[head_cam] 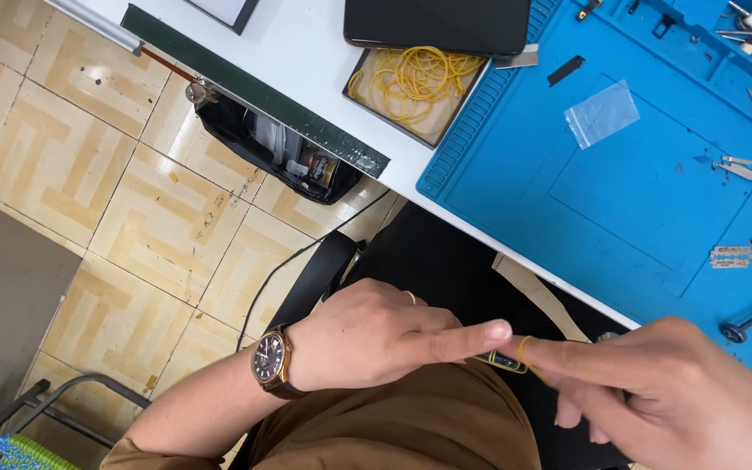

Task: The person wipes the back and front of a black smartphone with a white cloth. They then pick up several yellow rubber bands and wrap them around the phone multiple times, securing it with a crisscross pattern.

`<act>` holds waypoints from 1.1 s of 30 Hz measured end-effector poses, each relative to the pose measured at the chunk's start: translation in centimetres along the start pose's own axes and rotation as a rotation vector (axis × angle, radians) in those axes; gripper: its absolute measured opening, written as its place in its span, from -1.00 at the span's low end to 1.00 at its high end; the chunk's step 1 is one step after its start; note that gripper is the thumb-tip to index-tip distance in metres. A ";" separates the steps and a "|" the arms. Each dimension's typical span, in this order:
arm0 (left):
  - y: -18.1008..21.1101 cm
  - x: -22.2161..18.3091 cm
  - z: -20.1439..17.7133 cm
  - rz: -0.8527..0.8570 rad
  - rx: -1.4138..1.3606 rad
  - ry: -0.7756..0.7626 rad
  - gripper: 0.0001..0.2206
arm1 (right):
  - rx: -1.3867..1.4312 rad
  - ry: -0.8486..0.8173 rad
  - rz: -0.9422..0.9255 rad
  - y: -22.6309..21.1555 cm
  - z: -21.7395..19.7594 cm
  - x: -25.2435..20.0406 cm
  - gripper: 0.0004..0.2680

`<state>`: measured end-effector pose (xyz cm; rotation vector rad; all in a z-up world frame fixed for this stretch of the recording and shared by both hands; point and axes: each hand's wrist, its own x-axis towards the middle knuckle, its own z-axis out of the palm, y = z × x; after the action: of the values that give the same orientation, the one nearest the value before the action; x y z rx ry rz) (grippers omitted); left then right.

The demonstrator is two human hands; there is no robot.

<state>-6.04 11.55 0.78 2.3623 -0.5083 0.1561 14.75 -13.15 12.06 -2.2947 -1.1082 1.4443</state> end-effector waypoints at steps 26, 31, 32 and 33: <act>0.4 4.8 -1.6 -0.539 -0.862 0.888 -0.42 | 1.175 0.257 -0.714 -2.0 14.5 5.8 -0.77; -0.4 4.6 -0.3 -0.511 -0.637 1.116 -0.43 | 1.266 0.211 -0.636 -4.1 13.4 5.4 -0.55; -1.0 4.1 0.4 -0.464 -0.586 1.230 -0.41 | 1.288 0.159 -0.655 -4.5 13.2 5.5 -0.50; -1.6 3.6 1.0 -0.415 -0.532 1.343 -0.40 | 1.309 0.107 -0.673 -5.0 13.1 5.6 -0.44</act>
<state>-2.14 10.79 -0.09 1.3447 0.5292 1.1252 2.65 -8.48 4.42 -0.9349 -0.4873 1.1458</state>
